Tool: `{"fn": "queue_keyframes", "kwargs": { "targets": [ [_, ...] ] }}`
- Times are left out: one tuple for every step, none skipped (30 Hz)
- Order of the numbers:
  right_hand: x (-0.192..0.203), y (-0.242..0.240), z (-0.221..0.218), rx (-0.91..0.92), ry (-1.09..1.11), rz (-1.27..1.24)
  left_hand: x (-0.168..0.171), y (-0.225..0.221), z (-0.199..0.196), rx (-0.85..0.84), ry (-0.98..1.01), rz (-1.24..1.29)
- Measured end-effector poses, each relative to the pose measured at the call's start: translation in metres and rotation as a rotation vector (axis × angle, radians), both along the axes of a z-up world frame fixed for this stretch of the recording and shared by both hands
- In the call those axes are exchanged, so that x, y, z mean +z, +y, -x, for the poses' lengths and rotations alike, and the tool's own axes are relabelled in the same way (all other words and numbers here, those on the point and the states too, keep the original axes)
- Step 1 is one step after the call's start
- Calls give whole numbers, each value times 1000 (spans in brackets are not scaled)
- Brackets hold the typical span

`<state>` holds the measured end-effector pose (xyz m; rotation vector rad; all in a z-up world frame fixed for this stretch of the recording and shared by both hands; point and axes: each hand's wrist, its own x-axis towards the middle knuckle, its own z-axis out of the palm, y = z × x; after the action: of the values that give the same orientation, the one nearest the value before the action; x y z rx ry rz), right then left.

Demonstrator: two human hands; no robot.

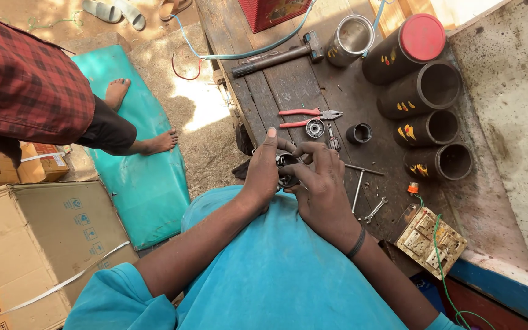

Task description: Disassembling and repairing a small motor component on a workbench.

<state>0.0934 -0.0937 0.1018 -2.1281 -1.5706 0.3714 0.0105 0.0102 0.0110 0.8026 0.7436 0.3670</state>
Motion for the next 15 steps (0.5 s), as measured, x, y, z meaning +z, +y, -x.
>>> {"fn": "queue_keyframes", "kwargs": {
  "targets": [
    [0,1,0,1,-1,-1,3,1,0,1,-1,-1],
    [0,2,0,1,21,-32,6,2,0,-12,-6,-26],
    [0,3,1,1,43,-62,9,3,0,-25,-10,-52],
    [2,5,0,3,42,-63,6,3,0,-24,-11,-53],
    [3,8,0,-14,102,-59,3,3,-1,-26,15,-29],
    [5,9,0,-31,164,-52,-1,3,-1,-28,43,-3],
    [4,8,0,-30,165,-51,-6,2,-1,-27,44,-2],
    [3,9,-1,-35,229,-40,-11,2,-2,-6,11,-77],
    [2,9,-2,-40,292,-28,-16,3,-3,16,-23,-151],
    [3,10,-1,-40,293,-28,-11,4,-3,16,-22,-151],
    [4,11,-1,-53,331,-26,-6,5,-3,16,-7,-49],
    [4,11,-1,-68,370,-22,-2,6,-3,14,8,55],
    [5,11,0,-71,372,-20,-3,5,-2,11,9,58],
    [6,12,-1,-72,382,3,-5,5,-2,10,16,75],
    [7,12,-1,-73,393,26,-6,5,-3,8,23,93]
  ]
}}
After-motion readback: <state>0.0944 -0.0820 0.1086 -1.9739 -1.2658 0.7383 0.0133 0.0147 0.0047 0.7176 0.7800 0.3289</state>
